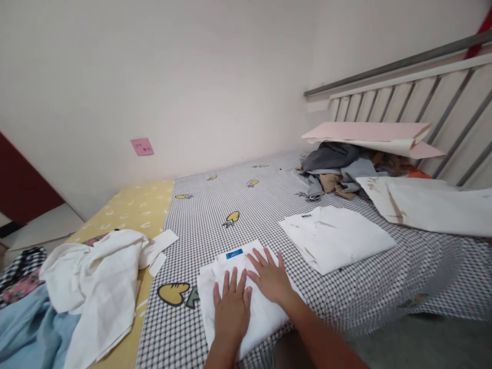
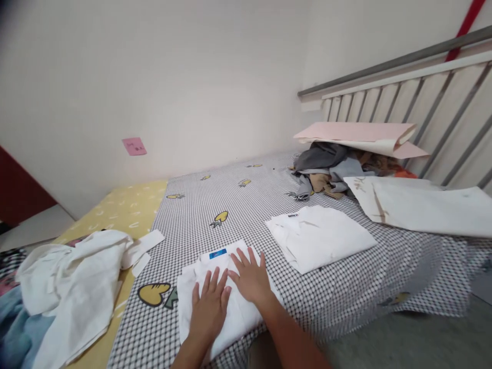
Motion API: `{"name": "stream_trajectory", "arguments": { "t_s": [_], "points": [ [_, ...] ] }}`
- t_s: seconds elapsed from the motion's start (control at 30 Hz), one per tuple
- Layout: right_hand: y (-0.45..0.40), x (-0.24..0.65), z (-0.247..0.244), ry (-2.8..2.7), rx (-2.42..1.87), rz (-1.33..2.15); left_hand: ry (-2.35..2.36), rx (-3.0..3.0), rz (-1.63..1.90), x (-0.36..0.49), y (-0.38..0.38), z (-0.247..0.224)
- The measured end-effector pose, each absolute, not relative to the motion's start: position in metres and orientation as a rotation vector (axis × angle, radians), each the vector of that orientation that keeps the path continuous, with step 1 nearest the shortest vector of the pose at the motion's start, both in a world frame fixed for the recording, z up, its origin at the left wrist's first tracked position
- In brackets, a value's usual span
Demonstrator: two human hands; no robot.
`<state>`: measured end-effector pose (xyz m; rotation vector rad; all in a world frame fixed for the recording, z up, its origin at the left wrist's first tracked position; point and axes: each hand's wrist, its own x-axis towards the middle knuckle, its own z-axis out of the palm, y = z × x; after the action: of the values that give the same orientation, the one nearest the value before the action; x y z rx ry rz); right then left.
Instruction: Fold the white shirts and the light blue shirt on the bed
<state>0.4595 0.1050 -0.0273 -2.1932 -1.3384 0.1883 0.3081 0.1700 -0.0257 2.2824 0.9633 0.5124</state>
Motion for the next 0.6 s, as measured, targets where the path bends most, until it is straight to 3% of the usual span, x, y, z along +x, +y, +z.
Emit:
{"name": "stream_trajectory", "arguments": {
  "t_s": [0.33,0.6],
  "points": [
    [0.070,0.460,-0.030,-1.319,-2.186,0.199,0.958,2.170,0.562,0.312,0.166,-0.025],
    [-0.039,0.451,-0.067,-0.691,-1.865,0.174,0.959,2.153,0.556,0.313,0.165,-0.024]
  ]
}}
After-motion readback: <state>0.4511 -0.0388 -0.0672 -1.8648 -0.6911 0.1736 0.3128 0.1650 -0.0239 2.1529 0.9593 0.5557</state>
